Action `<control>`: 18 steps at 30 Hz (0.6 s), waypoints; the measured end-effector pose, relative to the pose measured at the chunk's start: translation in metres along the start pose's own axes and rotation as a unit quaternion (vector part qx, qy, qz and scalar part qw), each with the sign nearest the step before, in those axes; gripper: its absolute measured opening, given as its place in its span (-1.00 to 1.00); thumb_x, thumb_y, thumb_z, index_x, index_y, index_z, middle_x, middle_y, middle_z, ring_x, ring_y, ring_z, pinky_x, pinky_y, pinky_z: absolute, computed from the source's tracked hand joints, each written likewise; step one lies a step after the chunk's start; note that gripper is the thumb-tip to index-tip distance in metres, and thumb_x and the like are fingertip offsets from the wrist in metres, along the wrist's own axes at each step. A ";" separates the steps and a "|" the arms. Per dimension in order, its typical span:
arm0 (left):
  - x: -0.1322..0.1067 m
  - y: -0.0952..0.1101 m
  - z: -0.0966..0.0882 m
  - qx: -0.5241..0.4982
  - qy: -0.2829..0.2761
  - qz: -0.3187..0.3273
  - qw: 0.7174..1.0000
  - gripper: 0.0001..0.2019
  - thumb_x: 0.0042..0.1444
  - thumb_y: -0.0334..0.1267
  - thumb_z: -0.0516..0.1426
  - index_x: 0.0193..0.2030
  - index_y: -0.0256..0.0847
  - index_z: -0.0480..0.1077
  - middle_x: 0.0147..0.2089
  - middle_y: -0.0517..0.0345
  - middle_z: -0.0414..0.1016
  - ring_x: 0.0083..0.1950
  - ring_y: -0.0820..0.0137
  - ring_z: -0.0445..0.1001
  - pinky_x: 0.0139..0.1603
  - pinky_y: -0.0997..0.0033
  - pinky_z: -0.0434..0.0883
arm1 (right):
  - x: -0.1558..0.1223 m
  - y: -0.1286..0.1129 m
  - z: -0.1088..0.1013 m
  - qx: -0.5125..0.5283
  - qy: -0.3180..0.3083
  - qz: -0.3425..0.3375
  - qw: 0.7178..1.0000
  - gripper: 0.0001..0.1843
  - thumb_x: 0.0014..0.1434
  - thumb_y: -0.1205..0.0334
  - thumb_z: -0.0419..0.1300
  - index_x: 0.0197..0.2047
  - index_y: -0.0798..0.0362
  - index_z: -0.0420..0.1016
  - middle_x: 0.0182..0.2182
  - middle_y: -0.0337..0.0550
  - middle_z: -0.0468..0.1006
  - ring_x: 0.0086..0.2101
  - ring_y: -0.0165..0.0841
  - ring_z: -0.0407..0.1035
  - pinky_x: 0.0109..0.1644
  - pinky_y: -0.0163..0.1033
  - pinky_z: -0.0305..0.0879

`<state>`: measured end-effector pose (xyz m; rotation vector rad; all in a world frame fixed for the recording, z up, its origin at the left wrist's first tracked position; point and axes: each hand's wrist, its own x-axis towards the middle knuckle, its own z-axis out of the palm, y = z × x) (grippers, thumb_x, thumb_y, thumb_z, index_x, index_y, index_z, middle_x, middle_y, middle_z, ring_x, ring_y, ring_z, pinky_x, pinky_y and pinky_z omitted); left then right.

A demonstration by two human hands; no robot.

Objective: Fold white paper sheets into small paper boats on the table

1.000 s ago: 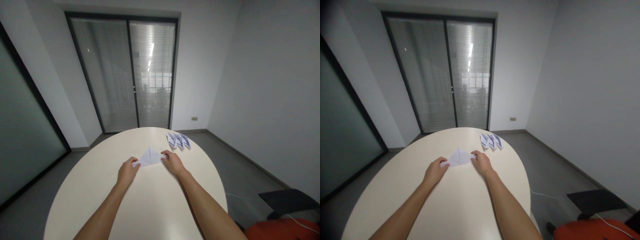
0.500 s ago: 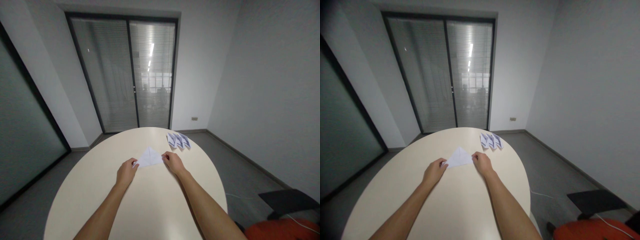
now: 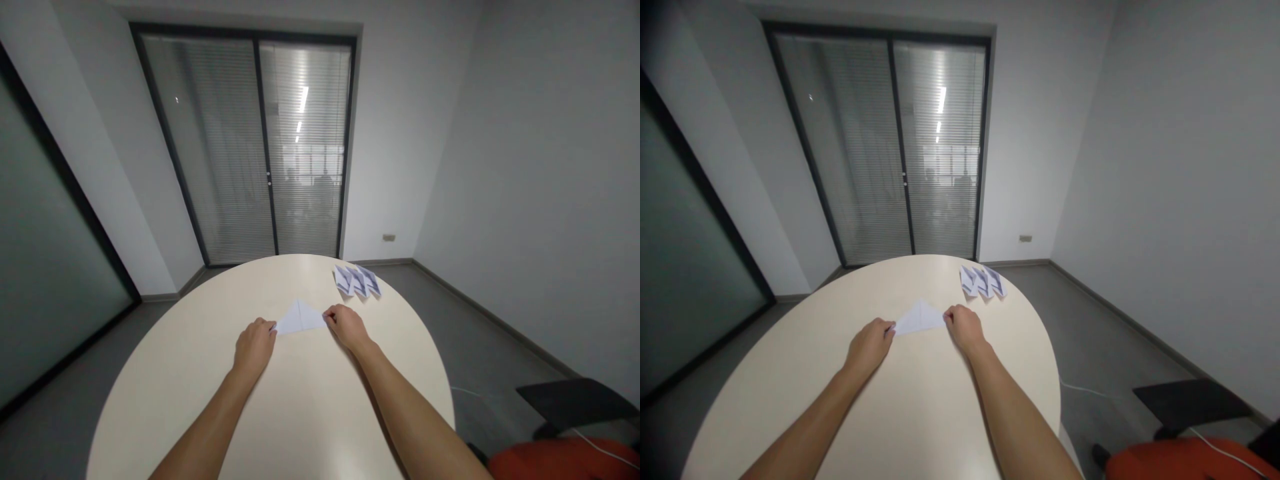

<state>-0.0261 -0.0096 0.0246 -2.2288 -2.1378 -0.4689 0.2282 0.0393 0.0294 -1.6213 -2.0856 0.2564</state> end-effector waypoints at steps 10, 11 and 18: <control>-0.002 0.004 -0.004 0.023 -0.006 0.020 1.000 -0.70 0.35 -0.30 0.00 -0.01 -0.17 0.56 -0.05 -0.05 0.54 0.03 0.19 0.52 -0.02 0.30 0.39 | -0.001 -0.002 -0.001 -0.051 -0.008 -0.022 0.998 -0.76 0.30 0.25 0.14 -0.19 0.01 0.67 -0.16 -0.03 0.63 -0.16 -0.24 0.49 -0.13 -0.26 0.24; -0.001 0.004 -0.004 0.025 -0.007 0.021 0.999 -0.70 0.36 -0.30 -0.01 -0.02 -0.17 0.56 -0.04 -0.05 0.54 0.04 0.19 0.52 -0.02 0.30 0.39 | -0.001 -0.004 -0.003 -0.061 -0.011 -0.024 0.998 -0.75 0.30 0.26 0.13 -0.21 0.02 0.67 -0.17 -0.02 0.62 -0.17 -0.24 0.49 -0.13 -0.26 0.24; -0.002 0.007 -0.003 0.053 -0.015 0.021 0.998 -0.70 0.37 -0.29 -0.01 -0.06 -0.19 0.57 -0.02 -0.01 0.53 0.04 0.23 0.49 -0.02 0.32 0.39 | -0.008 -0.019 -0.016 -0.111 -0.064 -0.059 0.990 -0.74 0.26 0.16 0.16 -0.28 0.08 0.65 -0.13 0.01 0.57 -0.12 -0.23 0.42 -0.07 -0.25 0.22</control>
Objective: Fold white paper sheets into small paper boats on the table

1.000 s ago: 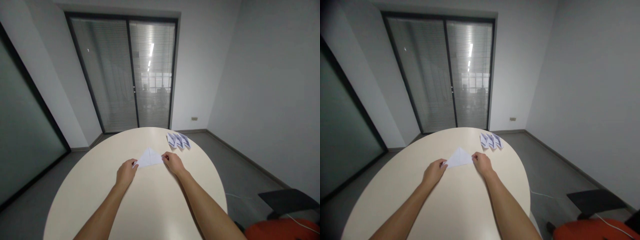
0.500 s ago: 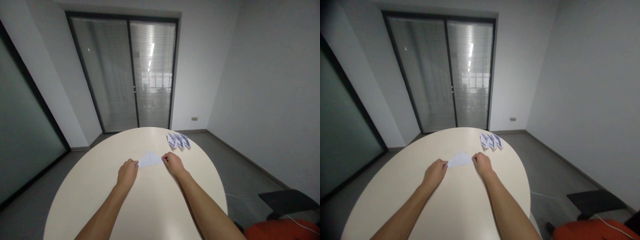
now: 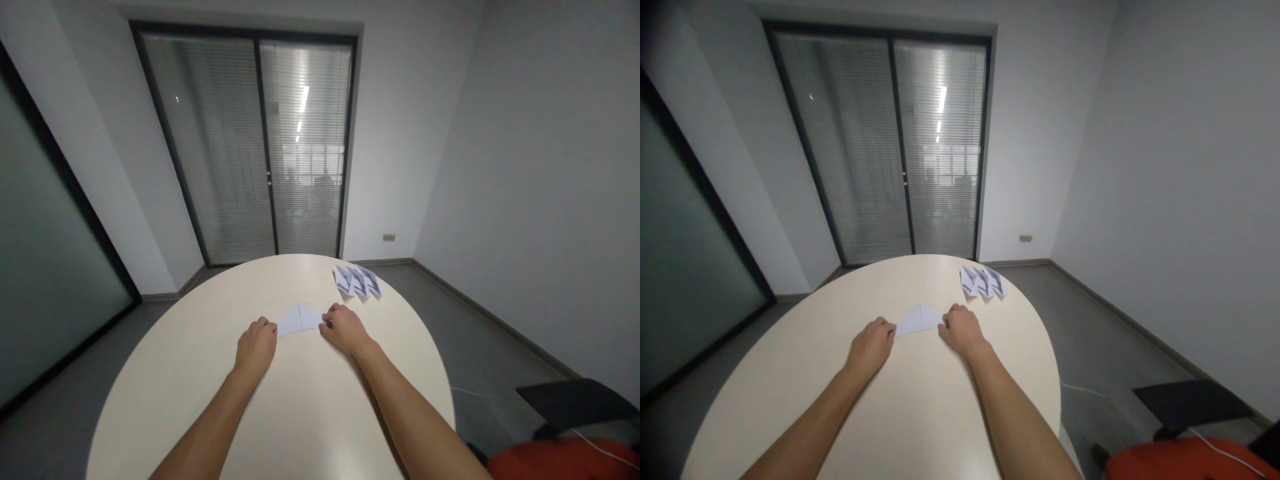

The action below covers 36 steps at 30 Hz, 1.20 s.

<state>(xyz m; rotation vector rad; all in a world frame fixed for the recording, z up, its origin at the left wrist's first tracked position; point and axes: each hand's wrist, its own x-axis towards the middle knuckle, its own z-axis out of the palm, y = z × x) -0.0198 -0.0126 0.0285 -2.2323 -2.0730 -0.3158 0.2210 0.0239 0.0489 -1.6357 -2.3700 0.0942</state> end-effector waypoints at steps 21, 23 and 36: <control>-0.002 0.006 -0.008 0.003 -0.011 0.009 1.000 -0.69 0.38 -0.15 0.02 -0.02 -0.18 0.56 -0.01 -0.02 0.50 0.03 0.23 0.46 -0.05 0.33 0.36 | 0.003 0.002 0.004 -0.036 0.026 0.040 0.998 -0.67 0.29 -0.03 0.22 -0.19 0.02 0.71 -0.18 0.01 0.61 -0.13 -0.18 0.46 -0.13 -0.22 0.25; -0.002 0.006 -0.008 0.004 -0.011 0.008 1.000 -0.68 0.39 -0.15 0.01 -0.01 -0.19 0.56 -0.01 -0.03 0.50 0.03 0.24 0.46 -0.05 0.33 0.36 | 0.003 0.001 0.003 -0.039 0.028 0.044 0.998 -0.66 0.28 -0.04 0.22 -0.20 0.02 0.71 -0.19 0.01 0.62 -0.14 -0.18 0.47 -0.14 -0.22 0.25; -0.001 0.006 -0.010 0.000 -0.008 0.020 1.000 -0.70 0.38 -0.18 0.04 -0.14 -0.20 0.59 -0.04 0.02 0.52 0.00 0.27 0.47 -0.08 0.36 0.36 | 0.002 0.001 0.003 -0.021 0.033 0.056 0.998 -0.66 0.22 -0.07 0.26 -0.27 0.03 0.68 -0.21 -0.03 0.61 -0.18 -0.22 0.46 -0.22 -0.25 0.22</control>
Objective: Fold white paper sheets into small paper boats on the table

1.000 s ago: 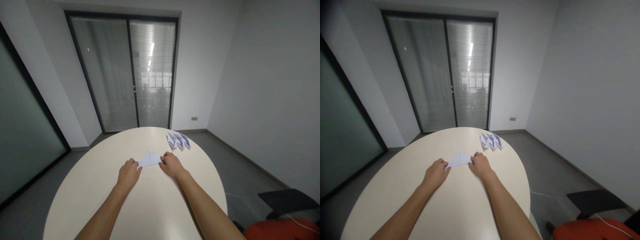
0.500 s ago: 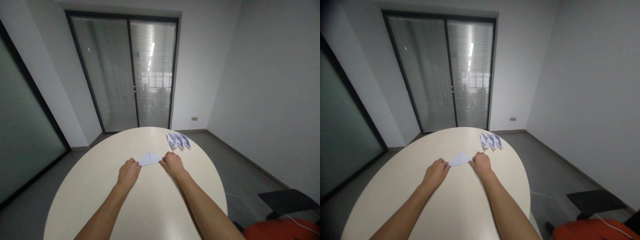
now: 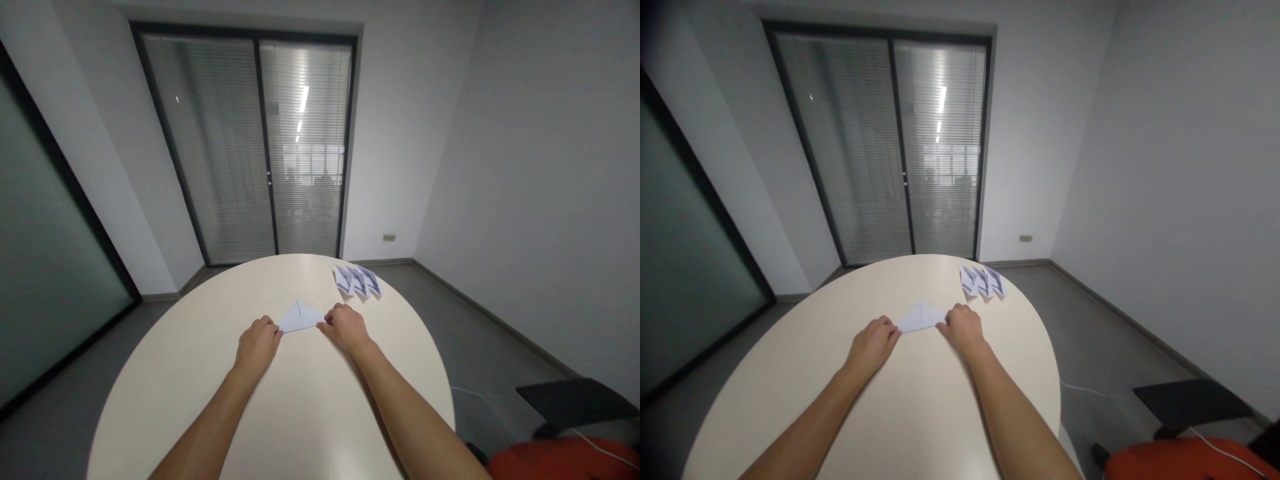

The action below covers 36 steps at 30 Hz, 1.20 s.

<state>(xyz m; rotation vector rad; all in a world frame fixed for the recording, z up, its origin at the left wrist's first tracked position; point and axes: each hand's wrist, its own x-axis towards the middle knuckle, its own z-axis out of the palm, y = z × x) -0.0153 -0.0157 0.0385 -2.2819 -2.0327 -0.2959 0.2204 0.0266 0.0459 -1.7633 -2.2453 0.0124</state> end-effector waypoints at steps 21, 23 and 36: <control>0.000 0.000 -0.004 -0.001 -0.017 0.025 1.000 -0.69 0.42 -0.26 -0.06 -0.09 -0.21 0.52 -0.05 0.01 0.57 0.03 0.26 0.49 0.00 0.34 0.37 | -0.002 0.001 -0.004 0.018 -0.016 -0.016 1.000 -0.60 0.32 -0.12 0.15 -0.18 -0.01 0.68 -0.16 -0.03 0.59 -0.11 -0.23 0.45 -0.13 -0.25 0.25; 0.000 0.001 -0.004 -0.003 -0.017 0.023 1.000 -0.69 0.42 -0.26 -0.06 -0.06 -0.21 0.52 -0.04 0.01 0.57 0.04 0.27 0.49 0.01 0.35 0.37 | -0.002 0.001 -0.002 0.019 -0.016 -0.020 0.999 -0.56 0.35 -0.13 0.10 -0.17 0.00 0.68 -0.16 -0.02 0.59 -0.11 -0.23 0.45 -0.13 -0.25 0.24; 0.000 0.002 -0.005 -0.002 -0.014 0.012 1.000 -0.70 0.43 -0.23 -0.05 -0.07 -0.19 0.51 -0.06 0.02 0.58 0.01 0.26 0.51 -0.07 0.35 0.38 | -0.002 0.001 0.000 0.045 -0.003 -0.019 0.999 -0.73 0.29 0.10 0.16 -0.12 0.02 0.65 -0.15 -0.05 0.60 -0.09 -0.24 0.44 -0.09 -0.26 0.26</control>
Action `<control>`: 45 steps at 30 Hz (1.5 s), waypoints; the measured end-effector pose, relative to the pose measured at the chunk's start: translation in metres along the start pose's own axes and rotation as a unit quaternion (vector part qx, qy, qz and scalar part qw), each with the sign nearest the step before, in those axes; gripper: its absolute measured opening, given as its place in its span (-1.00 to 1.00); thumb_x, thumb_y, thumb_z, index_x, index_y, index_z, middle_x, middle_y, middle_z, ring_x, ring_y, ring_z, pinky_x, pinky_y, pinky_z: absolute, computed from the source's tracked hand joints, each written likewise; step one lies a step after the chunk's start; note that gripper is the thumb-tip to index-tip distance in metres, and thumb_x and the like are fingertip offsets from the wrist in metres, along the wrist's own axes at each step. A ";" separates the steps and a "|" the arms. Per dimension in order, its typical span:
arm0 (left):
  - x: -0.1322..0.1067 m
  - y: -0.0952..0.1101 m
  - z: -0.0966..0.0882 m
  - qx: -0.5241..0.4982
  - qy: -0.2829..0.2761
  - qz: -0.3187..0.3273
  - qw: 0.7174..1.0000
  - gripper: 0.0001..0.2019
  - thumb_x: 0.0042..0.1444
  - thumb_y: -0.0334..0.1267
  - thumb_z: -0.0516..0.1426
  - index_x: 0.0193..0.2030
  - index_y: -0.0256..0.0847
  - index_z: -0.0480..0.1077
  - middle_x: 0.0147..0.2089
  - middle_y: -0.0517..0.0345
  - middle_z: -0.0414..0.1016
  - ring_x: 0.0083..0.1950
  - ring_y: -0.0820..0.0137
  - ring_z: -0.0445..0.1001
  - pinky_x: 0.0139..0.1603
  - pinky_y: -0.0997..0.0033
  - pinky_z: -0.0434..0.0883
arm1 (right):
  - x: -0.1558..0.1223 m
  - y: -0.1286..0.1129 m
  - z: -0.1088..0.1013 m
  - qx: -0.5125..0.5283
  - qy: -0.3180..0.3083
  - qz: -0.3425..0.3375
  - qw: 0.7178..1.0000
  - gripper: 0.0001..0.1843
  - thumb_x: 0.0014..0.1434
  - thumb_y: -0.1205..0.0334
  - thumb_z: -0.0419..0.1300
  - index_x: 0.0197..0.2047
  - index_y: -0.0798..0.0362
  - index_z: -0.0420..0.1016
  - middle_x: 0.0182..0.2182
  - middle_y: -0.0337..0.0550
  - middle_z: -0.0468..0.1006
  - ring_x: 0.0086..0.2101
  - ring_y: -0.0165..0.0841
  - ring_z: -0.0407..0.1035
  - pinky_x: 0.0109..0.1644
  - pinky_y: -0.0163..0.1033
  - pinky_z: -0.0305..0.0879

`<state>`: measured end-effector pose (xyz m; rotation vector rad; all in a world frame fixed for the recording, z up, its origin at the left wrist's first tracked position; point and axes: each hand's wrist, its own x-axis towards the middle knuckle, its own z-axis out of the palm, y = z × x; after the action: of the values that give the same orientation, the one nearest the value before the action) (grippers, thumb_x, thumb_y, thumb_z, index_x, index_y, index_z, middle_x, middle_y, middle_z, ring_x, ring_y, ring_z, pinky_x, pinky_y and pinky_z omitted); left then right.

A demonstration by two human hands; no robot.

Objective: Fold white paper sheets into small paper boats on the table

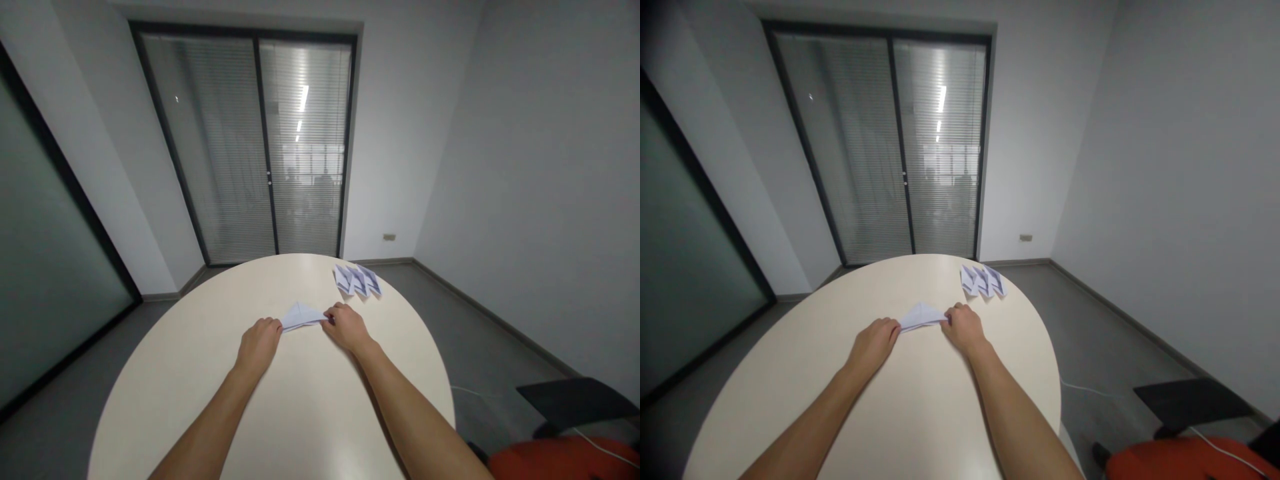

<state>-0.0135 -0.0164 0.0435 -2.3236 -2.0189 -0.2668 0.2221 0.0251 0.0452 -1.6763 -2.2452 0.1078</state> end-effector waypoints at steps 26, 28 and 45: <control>0.002 0.001 0.006 -0.030 0.019 -0.053 0.998 -0.70 0.41 -0.20 -0.07 0.01 -0.11 0.48 -0.11 0.01 0.64 -0.11 0.26 0.60 -0.15 0.38 0.38 | 0.007 0.008 0.005 0.069 0.071 0.000 0.995 -0.64 0.34 0.30 0.08 0.09 -0.06 0.60 0.04 -0.18 0.63 0.06 -0.26 0.46 0.13 -0.26 0.29; 0.002 0.002 0.007 -0.049 0.028 -0.062 0.996 -0.70 0.41 -0.20 -0.06 0.05 -0.10 0.47 -0.12 0.02 0.65 -0.12 0.27 0.61 -0.17 0.39 0.37 | 0.008 0.009 0.006 0.079 0.084 -0.001 0.993 -0.65 0.35 0.29 0.07 0.08 -0.07 0.60 0.04 -0.20 0.64 0.06 -0.26 0.47 0.14 -0.25 0.29; 0.000 0.016 0.007 -0.182 0.023 -0.066 0.981 -0.61 0.28 -0.27 0.13 0.24 -0.06 0.32 -0.05 0.16 0.67 -0.05 0.32 0.61 -0.17 0.43 0.33 | 0.012 0.004 0.010 0.134 0.226 -0.167 0.950 -0.56 0.30 0.48 0.05 0.13 -0.01 0.56 0.00 -0.06 0.63 -0.02 -0.27 0.50 0.11 -0.16 0.40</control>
<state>0.0028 -0.0177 0.0377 -2.3453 -2.2667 -0.7465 0.2192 0.0388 0.0375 -1.0375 -2.0154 -0.0478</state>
